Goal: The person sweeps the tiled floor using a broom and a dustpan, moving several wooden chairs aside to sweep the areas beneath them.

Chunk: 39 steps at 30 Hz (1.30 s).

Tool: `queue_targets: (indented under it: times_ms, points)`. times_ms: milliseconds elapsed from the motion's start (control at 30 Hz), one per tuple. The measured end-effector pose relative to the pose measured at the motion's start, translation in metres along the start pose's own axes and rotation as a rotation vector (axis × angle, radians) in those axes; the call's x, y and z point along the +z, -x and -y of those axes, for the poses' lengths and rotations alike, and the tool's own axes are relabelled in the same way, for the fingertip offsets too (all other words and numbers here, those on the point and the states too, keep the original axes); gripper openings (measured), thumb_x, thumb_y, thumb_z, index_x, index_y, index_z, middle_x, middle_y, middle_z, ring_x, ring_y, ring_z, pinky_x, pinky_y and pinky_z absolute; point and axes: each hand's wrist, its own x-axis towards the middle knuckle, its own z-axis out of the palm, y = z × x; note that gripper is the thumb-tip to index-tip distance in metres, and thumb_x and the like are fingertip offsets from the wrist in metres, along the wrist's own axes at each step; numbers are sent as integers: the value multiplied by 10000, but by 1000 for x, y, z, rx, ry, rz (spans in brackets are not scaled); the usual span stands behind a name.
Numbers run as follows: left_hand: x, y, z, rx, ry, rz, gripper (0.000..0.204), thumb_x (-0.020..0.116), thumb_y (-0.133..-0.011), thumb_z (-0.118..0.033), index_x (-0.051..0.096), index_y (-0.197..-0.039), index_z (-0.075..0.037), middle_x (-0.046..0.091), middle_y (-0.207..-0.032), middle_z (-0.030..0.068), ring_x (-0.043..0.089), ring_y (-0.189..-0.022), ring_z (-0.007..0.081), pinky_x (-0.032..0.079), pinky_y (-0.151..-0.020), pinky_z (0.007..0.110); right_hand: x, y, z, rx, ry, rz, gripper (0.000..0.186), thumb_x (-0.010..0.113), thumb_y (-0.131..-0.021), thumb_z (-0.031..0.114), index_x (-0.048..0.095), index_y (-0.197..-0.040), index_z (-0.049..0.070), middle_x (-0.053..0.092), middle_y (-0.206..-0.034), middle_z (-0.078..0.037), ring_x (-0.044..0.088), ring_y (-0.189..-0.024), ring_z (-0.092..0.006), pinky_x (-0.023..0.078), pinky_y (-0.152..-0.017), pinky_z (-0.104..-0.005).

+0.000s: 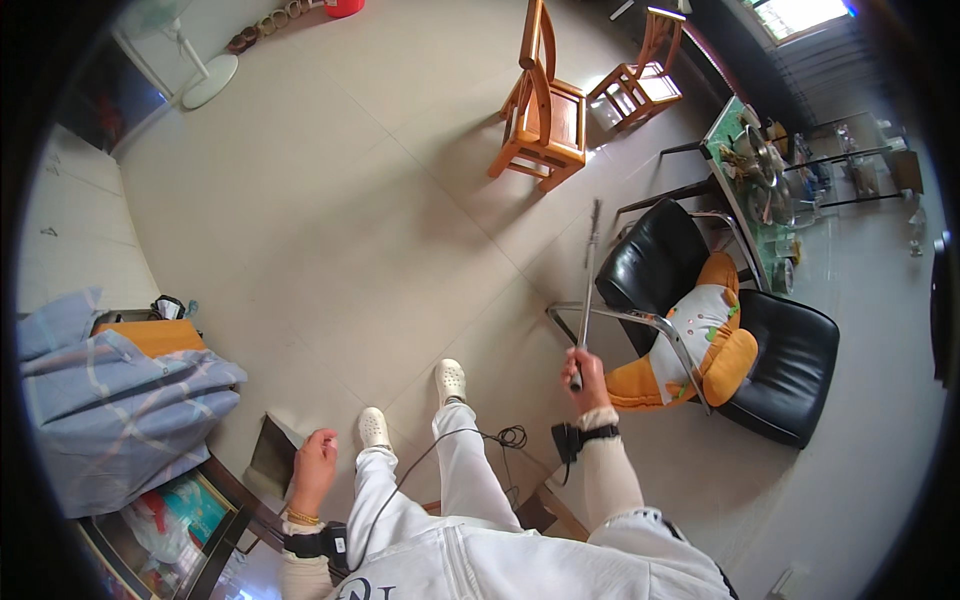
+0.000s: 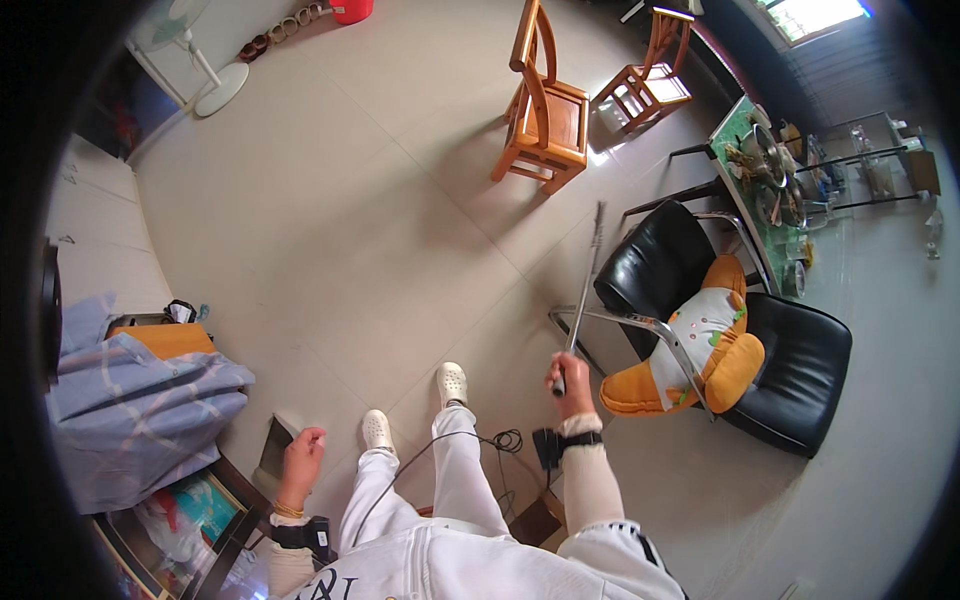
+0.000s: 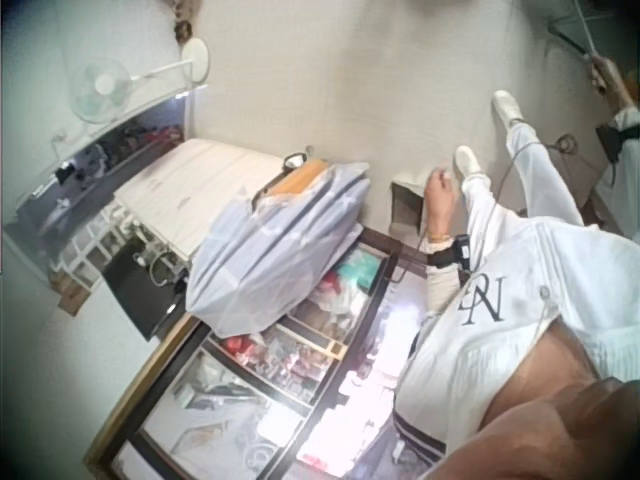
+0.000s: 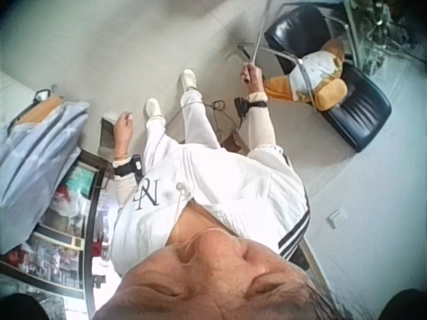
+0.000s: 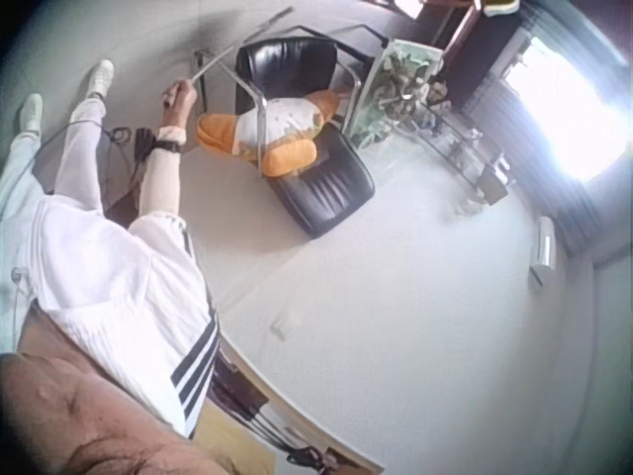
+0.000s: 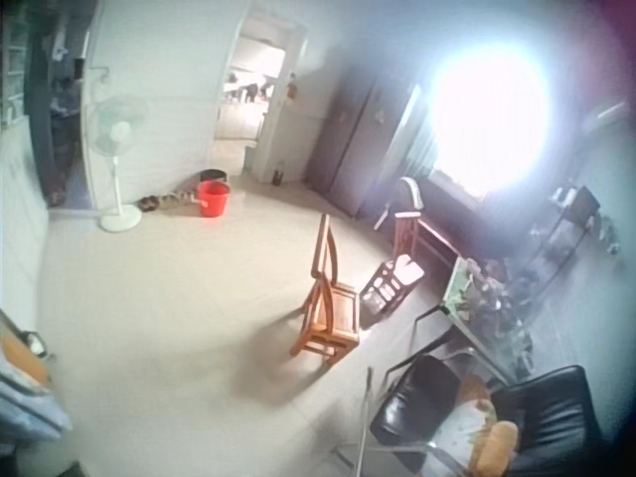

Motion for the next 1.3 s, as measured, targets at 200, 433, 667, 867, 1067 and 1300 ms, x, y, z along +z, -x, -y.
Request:
queue_targets:
  times_ms: [200, 433, 667, 867, 1067, 1300]
  points:
    - [38, 0, -62, -123, 71, 73, 202, 536, -837, -126, 568, -1000, -9, 623, -832, 103, 596, -691, 154, 471, -643, 268, 6, -145, 37, 134, 61, -63, 116, 441, -776, 65, 464, -667, 30, 430, -556, -60, 446, -471, -167, 377, -423, -292]
    - [59, 4, -87, -141, 15, 170, 203, 534, -833, -113, 563, -1003, -6, 612, -851, 108, 602, -706, 163, 473, -649, 276, 60, -99, -44, 295, 309, -4, 121, 447, -729, 32, 489, -630, -24, 462, -520, -111, 449, -412, -235, 382, -382, -378]
    - [50, -39, -129, 45, 3, 109, 209, 524, -834, -100, 546, -1023, -14, 610, -862, 129, 602, -710, 192, 475, -654, 286, 47, 31, 36, 429, 52, 239, 140, 453, -785, 44, 409, -653, 47, 419, -537, -32, 402, -389, -122, 370, -381, -274]
    - [43, -33, -123, 62, -33, 149, 210, 526, -832, -100, 552, -1022, -15, 609, -875, 135, 601, -722, 188, 475, -670, 282, 20, 82, 14, 428, 113, 59, 153, 433, -803, 52, 395, -655, 47, 401, -506, -29, 410, -390, -126, 372, -388, -267]
    - [39, -6, -90, 42, -19, 178, 201, 528, -824, -96, 563, -1001, -8, 613, -889, 137, 604, -727, 203, 478, -676, 291, 40, 39, -53, 564, -14, 71, 120, 440, -780, 43, 431, -660, 43, 409, -515, -34, 444, -434, -149, 374, -383, -283]
    - [6, 14, -44, 81, 33, 126, 203, 532, -818, -103, 566, -995, -7, 622, -862, 146, 612, -727, 223, 477, -672, 293, 31, 99, -40, 576, -237, 275, 201, 436, -835, 100, 401, -638, 108, 377, -516, 44, 337, -382, -62, 312, -363, -217]
